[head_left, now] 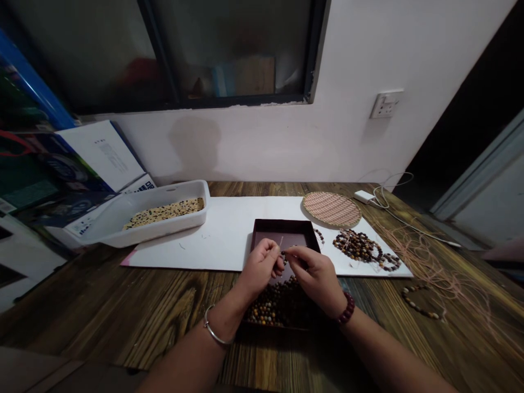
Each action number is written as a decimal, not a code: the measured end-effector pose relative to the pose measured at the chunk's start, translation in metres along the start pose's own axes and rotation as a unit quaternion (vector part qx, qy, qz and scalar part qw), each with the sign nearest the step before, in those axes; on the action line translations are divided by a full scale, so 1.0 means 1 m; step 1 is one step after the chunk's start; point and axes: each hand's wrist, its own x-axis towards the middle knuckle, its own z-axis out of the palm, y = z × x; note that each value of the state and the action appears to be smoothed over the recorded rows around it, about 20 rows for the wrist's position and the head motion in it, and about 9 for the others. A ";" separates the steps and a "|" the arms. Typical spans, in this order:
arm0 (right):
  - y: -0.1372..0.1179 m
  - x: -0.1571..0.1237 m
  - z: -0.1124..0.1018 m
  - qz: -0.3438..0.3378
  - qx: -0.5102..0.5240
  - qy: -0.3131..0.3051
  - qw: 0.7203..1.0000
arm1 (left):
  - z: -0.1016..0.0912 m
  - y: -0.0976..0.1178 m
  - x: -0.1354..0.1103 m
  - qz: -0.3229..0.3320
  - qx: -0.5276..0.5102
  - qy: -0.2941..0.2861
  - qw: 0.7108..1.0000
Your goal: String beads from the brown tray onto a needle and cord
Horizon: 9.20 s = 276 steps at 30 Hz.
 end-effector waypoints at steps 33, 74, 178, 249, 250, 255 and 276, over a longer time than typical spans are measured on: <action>0.002 0.011 -0.004 0.194 0.268 -0.028 0.943 | -0.005 0.000 0.002 -0.099 -0.113 -0.028 0.988; 0.025 0.019 -0.020 0.207 0.248 0.183 0.929 | -0.032 0.007 0.015 -0.008 -0.139 0.147 0.979; 0.004 0.011 0.008 0.099 0.214 -0.022 0.972 | -0.011 -0.002 0.004 -0.143 -0.209 -0.068 0.965; -0.006 0.000 0.003 -0.057 0.070 0.055 0.994 | -0.016 -0.001 0.003 -0.085 -0.357 -0.109 0.924; -0.006 0.000 0.003 -0.057 0.069 0.056 0.994 | -0.016 -0.001 0.003 -0.087 -0.355 -0.109 0.924; -0.007 0.001 0.003 -0.060 0.068 0.059 0.994 | -0.017 -0.002 0.004 -0.091 -0.343 -0.105 0.929; -0.009 0.001 0.002 -0.063 0.059 0.053 0.995 | -0.015 0.000 0.004 -0.095 -0.313 -0.092 0.941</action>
